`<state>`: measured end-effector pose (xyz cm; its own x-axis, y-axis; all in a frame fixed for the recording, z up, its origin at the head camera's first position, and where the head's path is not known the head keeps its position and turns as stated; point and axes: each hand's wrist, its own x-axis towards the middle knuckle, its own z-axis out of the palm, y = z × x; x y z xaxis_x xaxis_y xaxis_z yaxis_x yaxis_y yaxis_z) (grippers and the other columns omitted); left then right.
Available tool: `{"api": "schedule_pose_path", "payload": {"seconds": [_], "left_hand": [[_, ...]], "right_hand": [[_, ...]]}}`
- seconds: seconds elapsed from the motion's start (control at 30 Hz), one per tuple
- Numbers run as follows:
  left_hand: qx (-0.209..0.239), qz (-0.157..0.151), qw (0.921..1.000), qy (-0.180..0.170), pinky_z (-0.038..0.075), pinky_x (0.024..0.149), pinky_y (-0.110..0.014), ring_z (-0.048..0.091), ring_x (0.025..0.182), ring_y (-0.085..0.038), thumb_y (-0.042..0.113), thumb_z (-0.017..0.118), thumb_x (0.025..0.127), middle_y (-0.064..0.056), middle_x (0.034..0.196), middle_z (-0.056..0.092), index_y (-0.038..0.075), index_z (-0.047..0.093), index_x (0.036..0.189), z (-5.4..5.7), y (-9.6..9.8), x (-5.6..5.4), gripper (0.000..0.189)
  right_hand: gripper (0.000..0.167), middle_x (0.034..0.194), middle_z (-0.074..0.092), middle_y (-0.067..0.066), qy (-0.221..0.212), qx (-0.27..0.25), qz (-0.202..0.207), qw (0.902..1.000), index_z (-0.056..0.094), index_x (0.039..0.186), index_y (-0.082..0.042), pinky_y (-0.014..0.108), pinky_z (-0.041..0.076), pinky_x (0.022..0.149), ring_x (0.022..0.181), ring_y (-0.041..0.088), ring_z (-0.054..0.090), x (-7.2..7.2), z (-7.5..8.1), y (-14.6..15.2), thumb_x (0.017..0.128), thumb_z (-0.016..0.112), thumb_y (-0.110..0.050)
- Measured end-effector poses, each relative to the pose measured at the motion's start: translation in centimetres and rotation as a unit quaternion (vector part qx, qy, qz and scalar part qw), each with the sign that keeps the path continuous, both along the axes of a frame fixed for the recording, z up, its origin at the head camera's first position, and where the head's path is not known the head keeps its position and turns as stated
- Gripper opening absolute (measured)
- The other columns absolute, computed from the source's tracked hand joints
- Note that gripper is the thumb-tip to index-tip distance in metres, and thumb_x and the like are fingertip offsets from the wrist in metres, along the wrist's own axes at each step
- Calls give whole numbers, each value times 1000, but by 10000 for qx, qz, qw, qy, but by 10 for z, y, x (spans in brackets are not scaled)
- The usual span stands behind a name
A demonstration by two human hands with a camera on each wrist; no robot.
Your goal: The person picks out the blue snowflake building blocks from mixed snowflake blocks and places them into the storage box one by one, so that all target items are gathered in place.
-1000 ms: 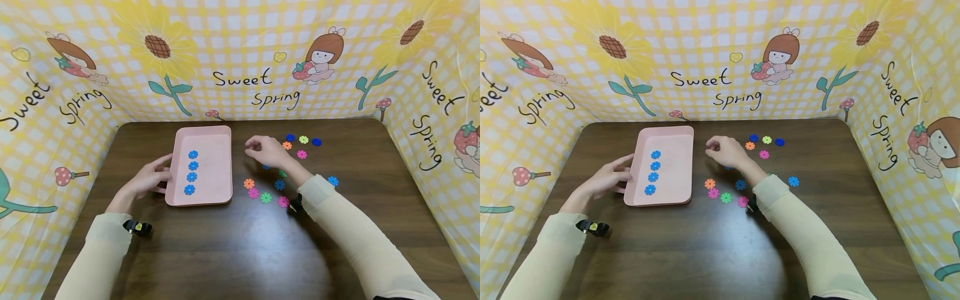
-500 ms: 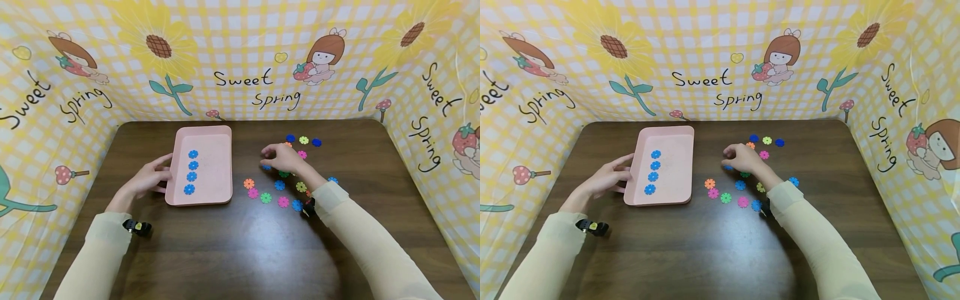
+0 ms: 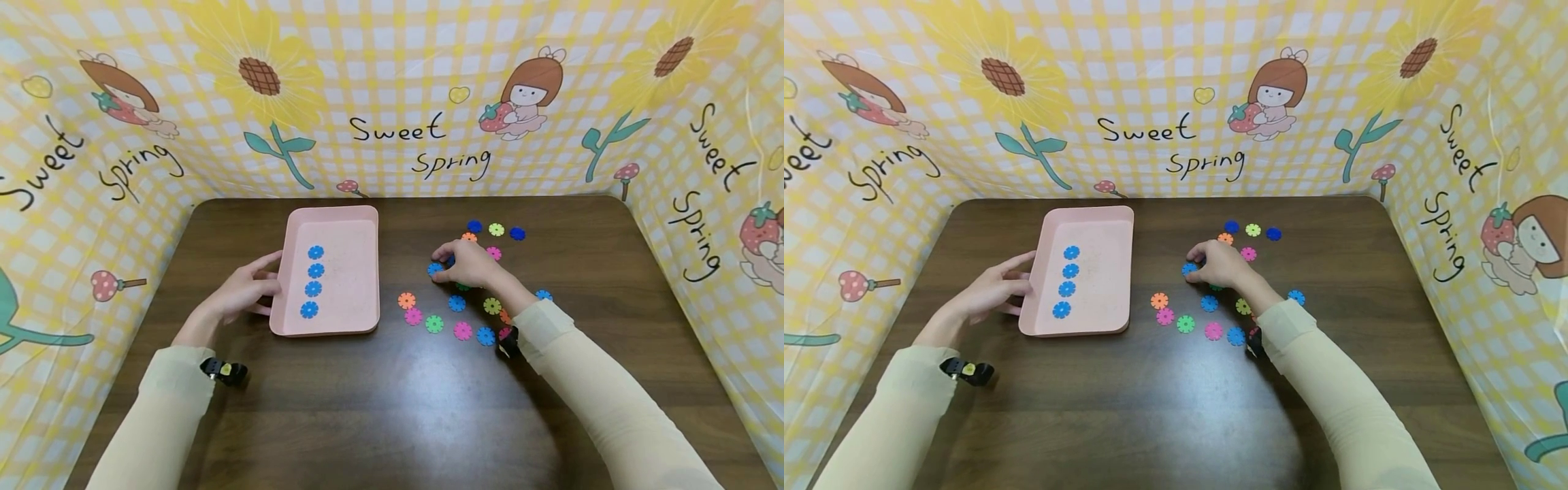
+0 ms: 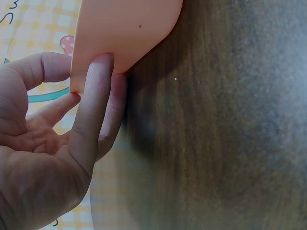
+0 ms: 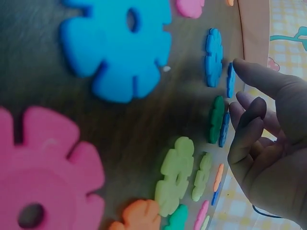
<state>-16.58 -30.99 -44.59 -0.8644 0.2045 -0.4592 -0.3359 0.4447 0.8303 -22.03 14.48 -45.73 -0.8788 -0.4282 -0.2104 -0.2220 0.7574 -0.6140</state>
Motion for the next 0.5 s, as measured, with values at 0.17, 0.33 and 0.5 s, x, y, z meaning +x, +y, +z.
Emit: {"api": "schedule_pose_path", "payload": {"seconds": [0.17,0.33,0.5], "left_hand": [[4,-6,10000,9,62,81,-49,62,112,-38,12,61,99,-31,149,42,27,15,169,1,0,1,85],[-22,-5,10000,-1,62,81,-49,62,112,-37,13,61,99,-30,149,42,28,14,169,-1,-1,0,85],[-34,10,10000,6,63,81,-49,62,112,-38,13,61,99,-30,149,43,28,15,169,-1,-1,0,85]], "right_hand": [[41,118,71,9,48,208,44,9998,74,123,-8,46,52,97,112,27,63,0,-2,-2,88,84,-29],[37,114,70,8,12,391,28,9992,74,118,-11,45,53,95,108,26,63,-2,-4,-3,89,83,-31],[34,113,69,8,-11,472,61,9989,72,114,-11,45,53,94,106,26,63,-3,-5,-4,89,83,-31]]}}
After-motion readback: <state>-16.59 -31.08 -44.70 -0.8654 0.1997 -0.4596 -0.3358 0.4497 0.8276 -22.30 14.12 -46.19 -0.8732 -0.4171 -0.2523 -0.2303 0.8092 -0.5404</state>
